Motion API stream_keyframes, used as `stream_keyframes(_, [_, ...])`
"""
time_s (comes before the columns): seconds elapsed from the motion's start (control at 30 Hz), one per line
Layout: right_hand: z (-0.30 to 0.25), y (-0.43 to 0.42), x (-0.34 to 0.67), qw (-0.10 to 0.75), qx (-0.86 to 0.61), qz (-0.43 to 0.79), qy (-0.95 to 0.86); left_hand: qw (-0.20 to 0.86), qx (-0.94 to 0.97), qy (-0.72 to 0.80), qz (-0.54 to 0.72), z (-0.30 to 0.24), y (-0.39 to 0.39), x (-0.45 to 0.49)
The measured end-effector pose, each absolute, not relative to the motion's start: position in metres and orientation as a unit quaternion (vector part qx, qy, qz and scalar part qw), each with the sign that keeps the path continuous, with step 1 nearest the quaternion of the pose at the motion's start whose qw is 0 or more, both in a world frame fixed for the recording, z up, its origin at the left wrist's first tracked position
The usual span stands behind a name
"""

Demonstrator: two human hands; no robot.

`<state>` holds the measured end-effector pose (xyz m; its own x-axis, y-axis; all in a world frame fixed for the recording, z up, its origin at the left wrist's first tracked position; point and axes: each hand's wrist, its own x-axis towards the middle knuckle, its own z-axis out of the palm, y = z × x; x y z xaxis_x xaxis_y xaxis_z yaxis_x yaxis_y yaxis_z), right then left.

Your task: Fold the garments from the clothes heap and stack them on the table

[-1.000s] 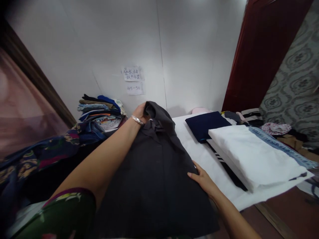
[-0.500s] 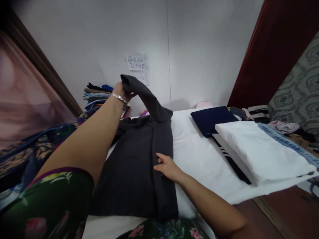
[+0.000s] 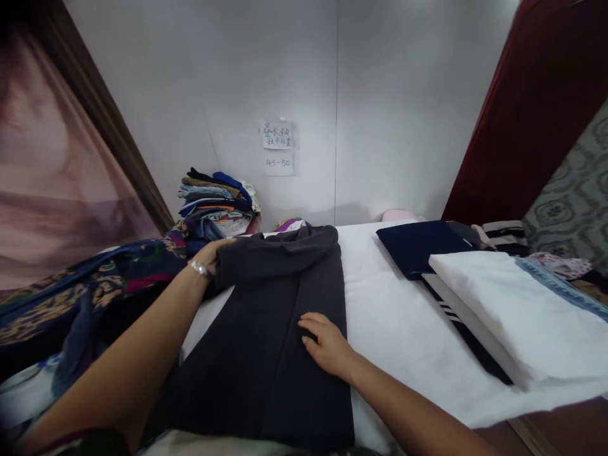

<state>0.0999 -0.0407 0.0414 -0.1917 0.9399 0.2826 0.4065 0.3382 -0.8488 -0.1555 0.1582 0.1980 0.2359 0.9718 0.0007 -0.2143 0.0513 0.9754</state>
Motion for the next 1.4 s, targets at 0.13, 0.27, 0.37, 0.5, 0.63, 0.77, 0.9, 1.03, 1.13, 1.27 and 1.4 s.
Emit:
stream_keyframes(0.13, [0.026,-0.018,0.119,0.464,-0.512,0.450,-0.566,0.689,0.380,0.423,0.448,0.176,0.096,-0.148])
stream_keyframes(0.27, [0.026,0.005,0.129,0.547,-0.483,0.607,-0.316,0.758,0.244,0.376,0.473,0.162,0.043,-0.121])
stream_keyframes(0.37, [0.035,0.020,0.126,0.538,-0.430,0.688,-0.228,0.775,0.185,0.358,0.486,0.163,0.024,-0.098])
stream_keyframes(0.5, [0.045,0.036,0.113,0.522,-0.350,0.752,-0.197,0.780,0.138,0.356,0.496,0.169,0.011,-0.073])
stream_keyframes(0.63, [0.050,0.042,0.102,0.526,-0.315,0.761,-0.212,0.796,0.128,0.355,0.473,0.162,-0.003,-0.063])
stream_keyframes(0.77, [0.051,0.032,0.104,0.549,-0.386,0.710,-0.213,0.772,0.199,0.368,0.479,0.142,-0.011,-0.073])
stream_keyframes(0.9, [0.044,0.014,0.115,0.536,-0.441,0.669,-0.264,0.700,0.308,0.397,0.508,0.127,-0.014,-0.087])
stream_keyframes(1.03, [0.043,0.002,0.122,0.503,-0.537,0.588,-0.337,0.658,0.385,0.393,0.514,0.120,-0.022,-0.082])
stream_keyframes(1.13, [0.048,-0.002,0.122,0.524,-0.513,0.591,-0.337,0.662,0.407,0.388,0.496,0.115,-0.030,-0.071])
stream_keyframes(1.27, [0.048,-0.003,0.117,0.484,-0.480,0.666,-0.302,0.661,0.418,0.396,0.482,0.110,-0.044,-0.058])
stream_keyframes(1.4, [0.042,0.001,0.111,0.498,-0.482,0.660,-0.289,0.649,0.457,0.415,0.445,0.106,-0.051,-0.054])
